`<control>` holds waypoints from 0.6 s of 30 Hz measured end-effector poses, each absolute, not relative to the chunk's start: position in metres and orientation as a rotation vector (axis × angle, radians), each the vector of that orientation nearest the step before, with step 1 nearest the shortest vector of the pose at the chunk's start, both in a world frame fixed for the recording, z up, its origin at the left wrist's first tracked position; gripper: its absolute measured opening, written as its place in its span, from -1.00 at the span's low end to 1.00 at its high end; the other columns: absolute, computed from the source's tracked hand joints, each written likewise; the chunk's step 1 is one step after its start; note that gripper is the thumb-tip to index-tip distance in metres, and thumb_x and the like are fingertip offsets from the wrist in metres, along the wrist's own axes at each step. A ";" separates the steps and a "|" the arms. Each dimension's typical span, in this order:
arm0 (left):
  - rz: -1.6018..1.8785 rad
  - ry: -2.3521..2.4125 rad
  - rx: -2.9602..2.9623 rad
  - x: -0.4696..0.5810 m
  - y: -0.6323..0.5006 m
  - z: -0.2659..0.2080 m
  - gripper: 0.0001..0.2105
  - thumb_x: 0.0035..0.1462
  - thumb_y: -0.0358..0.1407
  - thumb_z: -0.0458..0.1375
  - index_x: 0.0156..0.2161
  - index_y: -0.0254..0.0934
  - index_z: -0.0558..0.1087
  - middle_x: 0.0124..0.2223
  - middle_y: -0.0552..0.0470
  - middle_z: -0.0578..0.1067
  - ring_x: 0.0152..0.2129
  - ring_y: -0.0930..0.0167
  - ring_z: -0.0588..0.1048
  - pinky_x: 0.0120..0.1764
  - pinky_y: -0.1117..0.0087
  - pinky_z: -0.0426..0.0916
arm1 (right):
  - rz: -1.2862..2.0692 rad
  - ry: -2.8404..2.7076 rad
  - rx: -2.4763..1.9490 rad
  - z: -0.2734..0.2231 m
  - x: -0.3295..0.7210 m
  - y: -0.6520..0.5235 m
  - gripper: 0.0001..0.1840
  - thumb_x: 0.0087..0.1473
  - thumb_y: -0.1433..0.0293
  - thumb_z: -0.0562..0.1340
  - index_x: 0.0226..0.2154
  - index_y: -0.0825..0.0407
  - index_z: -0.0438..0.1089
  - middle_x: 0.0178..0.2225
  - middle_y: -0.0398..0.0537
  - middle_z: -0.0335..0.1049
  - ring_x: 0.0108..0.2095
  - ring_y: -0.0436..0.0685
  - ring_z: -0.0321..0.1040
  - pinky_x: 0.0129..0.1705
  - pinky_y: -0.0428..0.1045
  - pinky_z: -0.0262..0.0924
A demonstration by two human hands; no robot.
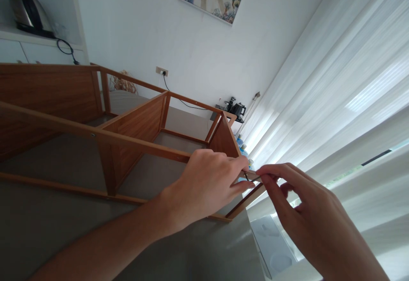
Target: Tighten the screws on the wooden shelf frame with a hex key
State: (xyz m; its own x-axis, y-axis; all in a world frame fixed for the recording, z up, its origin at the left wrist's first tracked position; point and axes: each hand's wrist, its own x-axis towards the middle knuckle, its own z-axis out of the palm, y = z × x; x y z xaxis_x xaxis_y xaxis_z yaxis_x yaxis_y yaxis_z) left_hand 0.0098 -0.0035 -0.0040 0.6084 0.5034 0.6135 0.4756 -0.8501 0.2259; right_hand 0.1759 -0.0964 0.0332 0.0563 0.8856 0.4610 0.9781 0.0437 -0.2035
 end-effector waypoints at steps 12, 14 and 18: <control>1.098 0.854 2.770 0.012 -0.002 -0.005 -0.70 0.25 0.03 0.07 -0.14 -0.12 0.44 -0.42 0.18 0.56 -0.47 0.34 0.54 -0.45 0.37 0.11 | -0.291 -1.798 -1.904 0.033 0.176 -0.099 -0.79 0.22 0.18 0.13 -0.24 -0.16 0.46 -0.30 -0.20 0.50 -0.49 0.00 0.36 -0.56 -0.11 0.26; 1.096 0.857 2.767 0.012 -0.002 -0.005 -0.69 0.25 0.03 0.07 -0.14 -0.12 0.45 -0.43 0.18 0.56 -0.48 0.34 0.54 -0.45 0.38 0.11 | -0.195 -1.820 -1.892 0.032 0.181 -0.099 -0.77 0.22 0.16 0.13 -0.22 -0.16 0.46 -0.29 -0.19 0.51 -0.49 -0.01 0.38 -0.57 -0.13 0.28; 1.097 0.877 2.754 0.011 -0.004 -0.005 -0.69 0.24 0.04 0.07 -0.14 -0.12 0.45 -0.45 0.17 0.55 -0.48 0.33 0.53 -0.45 0.38 0.12 | -0.117 -1.812 -1.915 0.029 0.192 -0.098 -0.72 0.20 0.10 0.14 -0.21 -0.14 0.47 -0.27 -0.16 0.53 -0.50 0.00 0.39 -0.58 -0.13 0.32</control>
State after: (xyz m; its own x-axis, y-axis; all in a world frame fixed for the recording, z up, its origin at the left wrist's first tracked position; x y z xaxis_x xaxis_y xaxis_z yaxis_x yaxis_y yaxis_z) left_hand 0.0109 -0.0037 -0.0046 0.5877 0.5227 0.6176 0.4871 -0.8381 0.2457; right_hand 0.1923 -0.0979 0.0293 0.1116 0.9135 0.3912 0.9564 0.0082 -0.2921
